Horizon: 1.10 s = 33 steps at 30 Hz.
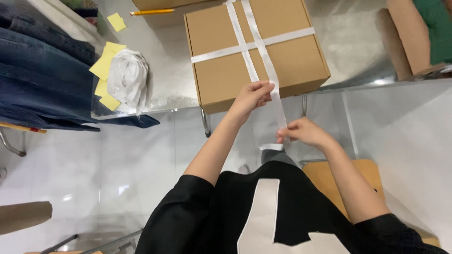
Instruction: Packing clothes into a cardboard box and tying a decorative ribbon around it
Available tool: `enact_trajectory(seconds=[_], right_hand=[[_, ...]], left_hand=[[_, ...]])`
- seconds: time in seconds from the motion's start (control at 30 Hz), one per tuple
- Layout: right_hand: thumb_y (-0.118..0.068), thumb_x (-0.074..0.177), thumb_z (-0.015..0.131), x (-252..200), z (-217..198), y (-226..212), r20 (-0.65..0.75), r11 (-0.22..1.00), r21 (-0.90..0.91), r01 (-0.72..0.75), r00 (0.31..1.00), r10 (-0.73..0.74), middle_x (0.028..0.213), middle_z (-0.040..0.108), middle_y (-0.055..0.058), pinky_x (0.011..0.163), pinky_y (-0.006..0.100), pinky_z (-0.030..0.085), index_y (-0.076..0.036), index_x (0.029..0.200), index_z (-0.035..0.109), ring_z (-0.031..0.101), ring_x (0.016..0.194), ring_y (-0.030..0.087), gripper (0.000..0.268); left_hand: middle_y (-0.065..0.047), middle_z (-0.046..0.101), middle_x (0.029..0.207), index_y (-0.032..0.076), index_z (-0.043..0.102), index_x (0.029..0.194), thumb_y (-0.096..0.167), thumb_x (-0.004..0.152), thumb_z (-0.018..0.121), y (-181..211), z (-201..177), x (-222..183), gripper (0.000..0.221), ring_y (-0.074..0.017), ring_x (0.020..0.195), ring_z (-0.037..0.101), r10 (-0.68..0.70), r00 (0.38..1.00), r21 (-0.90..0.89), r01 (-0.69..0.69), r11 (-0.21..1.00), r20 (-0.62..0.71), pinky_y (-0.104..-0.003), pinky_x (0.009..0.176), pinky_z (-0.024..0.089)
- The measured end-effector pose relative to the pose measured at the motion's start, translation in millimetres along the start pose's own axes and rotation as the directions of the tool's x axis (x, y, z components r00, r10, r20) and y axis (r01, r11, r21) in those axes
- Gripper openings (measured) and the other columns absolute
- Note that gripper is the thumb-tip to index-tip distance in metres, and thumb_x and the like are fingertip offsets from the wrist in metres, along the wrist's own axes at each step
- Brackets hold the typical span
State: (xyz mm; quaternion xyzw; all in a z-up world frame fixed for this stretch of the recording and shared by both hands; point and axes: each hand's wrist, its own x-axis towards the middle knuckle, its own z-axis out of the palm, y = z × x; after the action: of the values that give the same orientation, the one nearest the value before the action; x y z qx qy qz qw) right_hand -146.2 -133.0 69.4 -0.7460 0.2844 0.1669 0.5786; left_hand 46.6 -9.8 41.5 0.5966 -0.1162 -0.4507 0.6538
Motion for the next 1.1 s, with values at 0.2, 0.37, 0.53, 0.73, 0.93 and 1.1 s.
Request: enact_trajectory(seconds=[0.2,0.37,0.53,0.73,0.93,1.1], right_hand=[[-0.02,0.092,0.083,-5,-35,-16,0.121,0.998,0.052,-0.037,0.992,0.03,0.093,0.087,0.02,0.086,0.035,0.062,0.006,0.098,0.088,0.077,0.093,0.024,0.027],[-0.015,0.1,0.069,23,-76,-62,0.097,0.964,0.245,0.103,0.987,-0.131,0.098,0.084,0.03,0.075,0.042,0.065,0.009,0.111,0.081,0.08,0.087,0.037,0.029],[-0.019,0.113,0.05,66,-119,-137,-0.05,0.817,0.49,0.303,0.946,-0.321,0.108,0.075,0.034,0.076,0.053,0.066,0.009,0.139,0.062,0.077,0.092,0.043,0.041],[-0.035,0.116,0.034,108,-158,-239,-0.104,0.86,0.382,0.339,0.94,-0.325,0.113,0.076,0.023,0.087,0.043,0.066,-0.006,0.147,0.055,0.078,0.096,0.038,0.048],[-0.024,0.109,0.055,163,-185,-287,-0.027,0.833,0.387,0.396,0.907,-0.42,0.119,0.077,0.02,0.095,0.028,0.067,0.004,0.139,0.06,0.08,0.109,0.03,0.041],[-0.032,0.114,0.042,223,-191,-292,0.105,0.88,0.367,0.302,0.926,-0.362,0.121,0.077,0.024,0.084,0.03,0.067,-0.004,0.136,0.061,0.081,0.107,0.034,0.041]], left_hand=[[0.0,0.077,0.105,0.007,0.069,0.134,0.037,0.092,0.085,57,-23,3,0.054,-0.0083,0.092,0.074,-0.052,0.999,-0.095,0.052,0.994,0.007,-0.021,0.078,0.061],[-0.002,0.075,0.116,0.006,0.061,0.146,0.044,0.099,0.074,83,-34,43,0.062,-0.0108,0.1,0.074,0.017,0.998,-0.046,-0.019,0.999,-0.054,-0.028,0.085,0.06],[-0.017,0.066,0.137,0.0,0.054,0.152,0.062,0.103,0.062,112,-16,63,0.079,-0.0255,0.119,0.071,-0.005,1.0,-0.161,0.004,0.987,-0.005,-0.043,0.104,0.061],[-0.011,0.042,0.172,0.022,0.039,0.164,0.06,0.092,0.051,181,-11,116,0.082,-0.0328,0.15,0.053,0.113,0.994,-0.135,-0.111,0.985,0.009,-0.051,0.114,0.048],[-0.012,0.043,0.17,0.015,0.043,0.161,0.07,0.074,0.056,229,-8,128,0.103,-0.0273,0.14,0.062,0.099,0.987,-0.003,-0.101,0.995,-0.124,-0.044,0.11,0.055],[-0.018,0.076,0.132,0.01,0.059,0.142,0.061,0.094,0.05,178,-23,138,0.071,-0.027,0.103,0.08,0.103,0.995,-0.023,-0.103,0.994,0.006,-0.039,0.1,0.06]])
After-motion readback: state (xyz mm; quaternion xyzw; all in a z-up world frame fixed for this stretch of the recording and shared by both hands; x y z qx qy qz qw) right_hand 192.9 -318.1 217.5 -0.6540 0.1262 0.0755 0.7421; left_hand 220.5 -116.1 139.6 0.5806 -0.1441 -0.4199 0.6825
